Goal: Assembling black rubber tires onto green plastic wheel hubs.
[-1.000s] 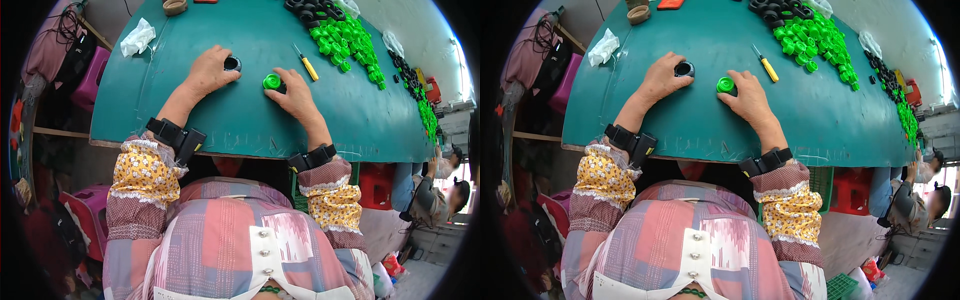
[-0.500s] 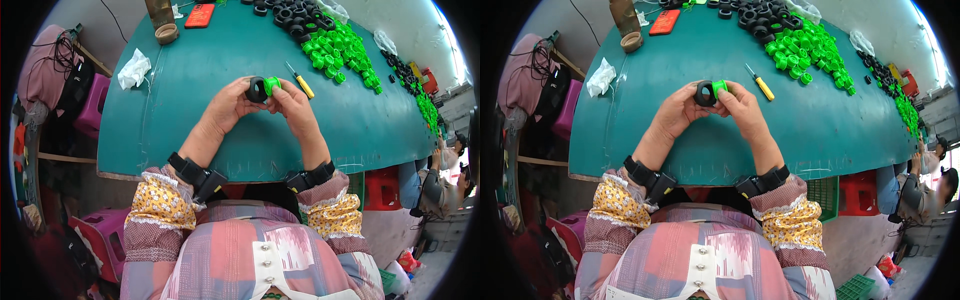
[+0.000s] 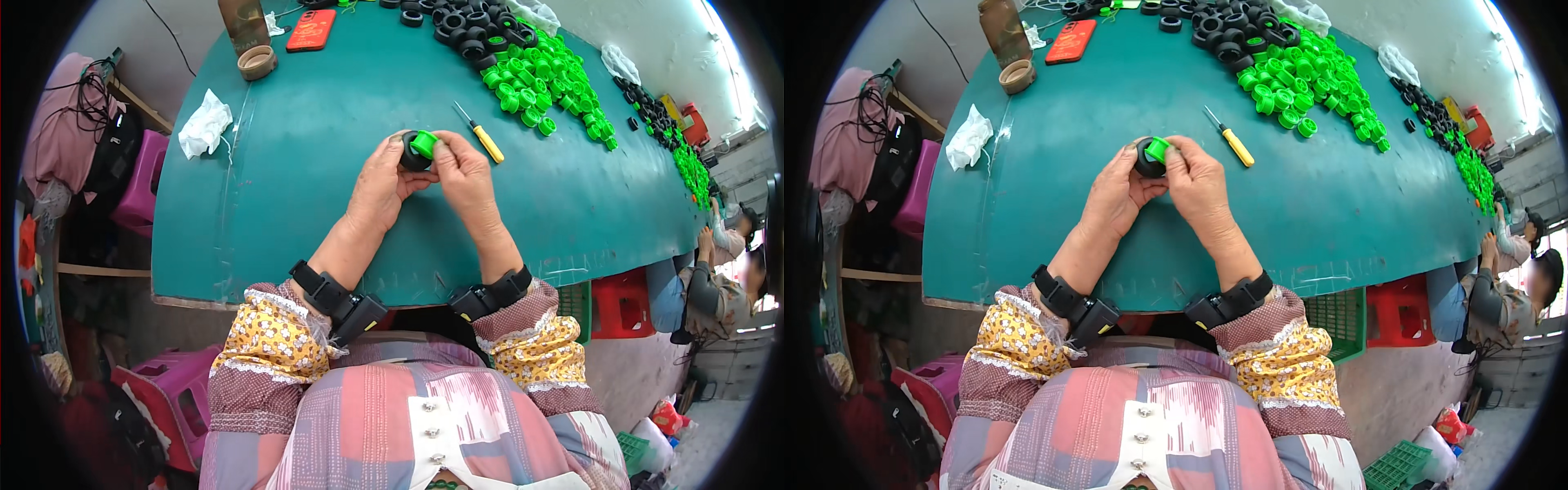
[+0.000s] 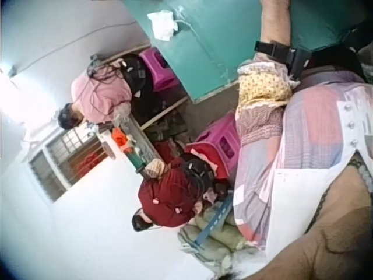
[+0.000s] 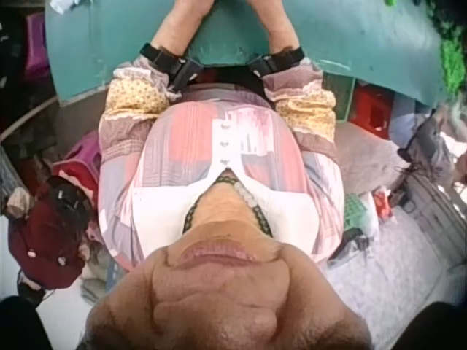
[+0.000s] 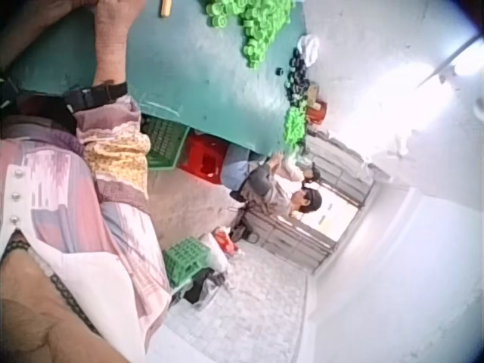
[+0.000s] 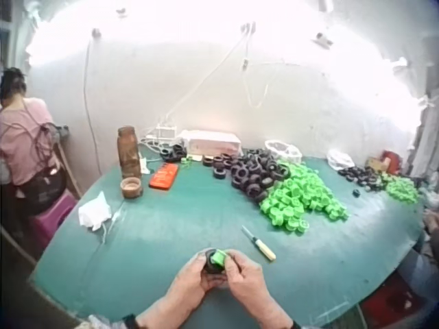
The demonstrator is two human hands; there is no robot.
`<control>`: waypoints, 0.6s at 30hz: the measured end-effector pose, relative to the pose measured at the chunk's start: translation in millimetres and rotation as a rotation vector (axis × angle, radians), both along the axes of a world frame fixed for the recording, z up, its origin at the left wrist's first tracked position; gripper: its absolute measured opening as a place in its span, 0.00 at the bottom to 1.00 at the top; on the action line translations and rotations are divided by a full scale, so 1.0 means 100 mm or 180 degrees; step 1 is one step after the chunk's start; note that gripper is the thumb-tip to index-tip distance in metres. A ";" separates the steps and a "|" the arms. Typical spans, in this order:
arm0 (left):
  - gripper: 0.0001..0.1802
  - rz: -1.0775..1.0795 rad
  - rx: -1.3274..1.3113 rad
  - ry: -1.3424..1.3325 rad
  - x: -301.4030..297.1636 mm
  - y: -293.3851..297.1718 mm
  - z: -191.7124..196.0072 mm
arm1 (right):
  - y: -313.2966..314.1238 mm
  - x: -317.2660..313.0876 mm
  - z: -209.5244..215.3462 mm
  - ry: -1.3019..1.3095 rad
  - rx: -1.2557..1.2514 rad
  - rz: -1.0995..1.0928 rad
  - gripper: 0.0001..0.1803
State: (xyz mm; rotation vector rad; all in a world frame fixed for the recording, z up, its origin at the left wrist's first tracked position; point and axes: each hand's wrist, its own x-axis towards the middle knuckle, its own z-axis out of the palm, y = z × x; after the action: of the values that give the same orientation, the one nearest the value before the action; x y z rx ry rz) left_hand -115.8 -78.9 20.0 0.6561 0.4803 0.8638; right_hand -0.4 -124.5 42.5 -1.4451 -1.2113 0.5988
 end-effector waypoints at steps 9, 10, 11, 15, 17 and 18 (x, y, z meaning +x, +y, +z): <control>0.20 -0.0331 0.0266 0.0040 -0.09 0.06 0.05 | -0.05 0.15 0.17 0.1319 -0.0540 0.0624 0.16; 0.20 -0.0364 0.0312 0.0035 -0.10 0.06 0.05 | -0.06 0.15 0.17 0.1329 -0.0542 0.0673 0.16; 0.20 -0.0375 0.0308 0.0065 -0.10 0.06 0.05 | -0.08 0.16 0.17 0.1338 -0.0543 0.0721 0.16; 0.20 -0.0417 0.0319 0.0133 -0.09 0.06 0.04 | -0.13 0.13 0.18 0.1313 -0.0548 0.0663 0.16; 0.20 -0.0455 0.0334 0.0134 -0.09 0.05 0.04 | -0.13 0.17 0.13 0.1322 -0.0535 0.0651 0.15; 0.20 -0.0474 0.0341 0.0134 -0.09 0.05 0.05 | -0.12 0.18 0.11 0.1323 -0.0526 0.0648 0.15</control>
State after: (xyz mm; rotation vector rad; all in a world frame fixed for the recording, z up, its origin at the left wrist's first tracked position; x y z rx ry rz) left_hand -124.5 -73.9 24.9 0.7995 0.4193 0.7395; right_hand 17.8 -136.8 53.4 -1.2555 -0.9984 1.1022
